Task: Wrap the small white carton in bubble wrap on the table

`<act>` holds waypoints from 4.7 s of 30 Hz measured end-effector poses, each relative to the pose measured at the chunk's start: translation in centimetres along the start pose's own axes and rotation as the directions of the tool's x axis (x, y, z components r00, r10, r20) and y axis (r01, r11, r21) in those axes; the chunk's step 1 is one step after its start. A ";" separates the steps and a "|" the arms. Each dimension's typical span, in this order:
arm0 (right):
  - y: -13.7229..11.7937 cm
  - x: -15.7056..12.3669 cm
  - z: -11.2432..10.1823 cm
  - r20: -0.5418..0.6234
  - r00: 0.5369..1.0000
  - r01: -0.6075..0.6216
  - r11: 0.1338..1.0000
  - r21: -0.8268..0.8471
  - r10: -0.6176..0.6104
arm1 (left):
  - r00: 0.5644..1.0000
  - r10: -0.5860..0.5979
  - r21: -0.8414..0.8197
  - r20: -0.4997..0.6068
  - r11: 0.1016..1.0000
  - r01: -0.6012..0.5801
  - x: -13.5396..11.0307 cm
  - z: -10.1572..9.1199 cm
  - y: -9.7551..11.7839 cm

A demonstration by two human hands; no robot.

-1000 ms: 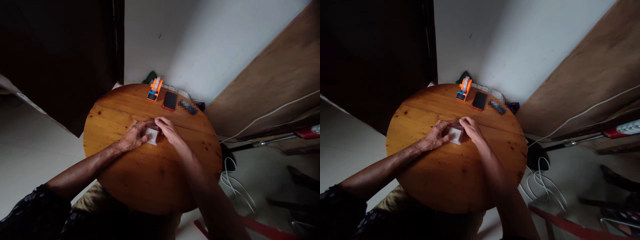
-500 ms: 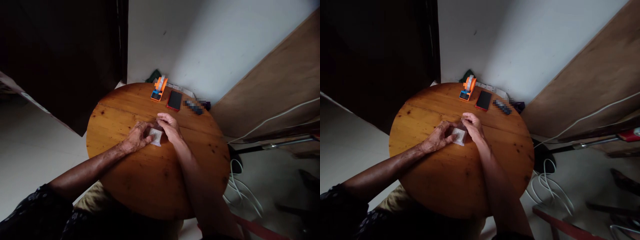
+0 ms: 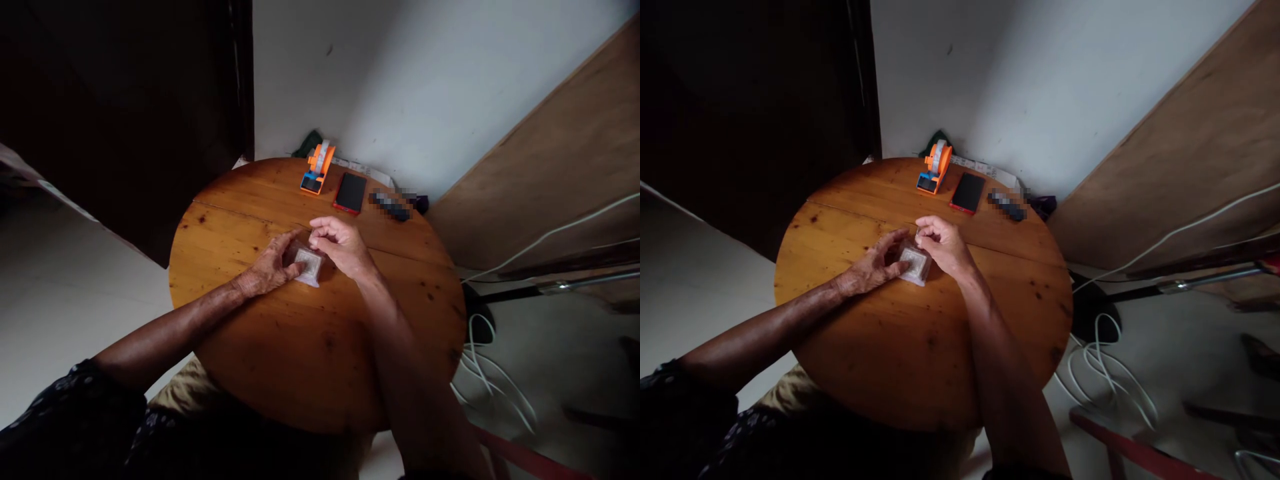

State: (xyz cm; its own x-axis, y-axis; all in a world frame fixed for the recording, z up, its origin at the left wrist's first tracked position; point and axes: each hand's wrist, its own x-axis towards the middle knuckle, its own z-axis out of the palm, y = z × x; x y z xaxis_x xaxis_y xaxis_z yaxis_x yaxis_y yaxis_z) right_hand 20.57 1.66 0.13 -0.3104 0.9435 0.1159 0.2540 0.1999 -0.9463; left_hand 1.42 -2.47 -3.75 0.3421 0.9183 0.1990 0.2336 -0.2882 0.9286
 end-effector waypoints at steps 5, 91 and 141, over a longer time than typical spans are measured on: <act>-0.8 -0.2 -0.1 0.042 0.994 0.099 0.993 -0.060 -0.097 | 0.997 -0.072 -0.144 0.034 0.987 0.077 0.2 -0.1 0.5; -4.5 -3.1 -2.1 0.259 0.958 0.090 0.727 -0.681 0.124 | 0.986 -0.103 -0.097 0.132 0.988 0.116 -0.2 -2.1 1.8; -3.5 -3.0 -1.9 0.252 0.926 0.369 0.810 -0.456 -0.281 | 0.926 -0.337 -0.482 -0.168 0.848 0.221 0.7 -2.7 1.3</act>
State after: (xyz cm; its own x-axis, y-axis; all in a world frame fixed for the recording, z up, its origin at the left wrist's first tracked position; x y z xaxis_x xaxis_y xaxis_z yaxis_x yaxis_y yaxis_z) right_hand 22.33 -1.35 3.68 -0.5893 0.7514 0.2970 0.5091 0.6308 -0.5856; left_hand -0.48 -1.48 -1.54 0.0853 0.9934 -0.0765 -0.1652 0.0898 0.9822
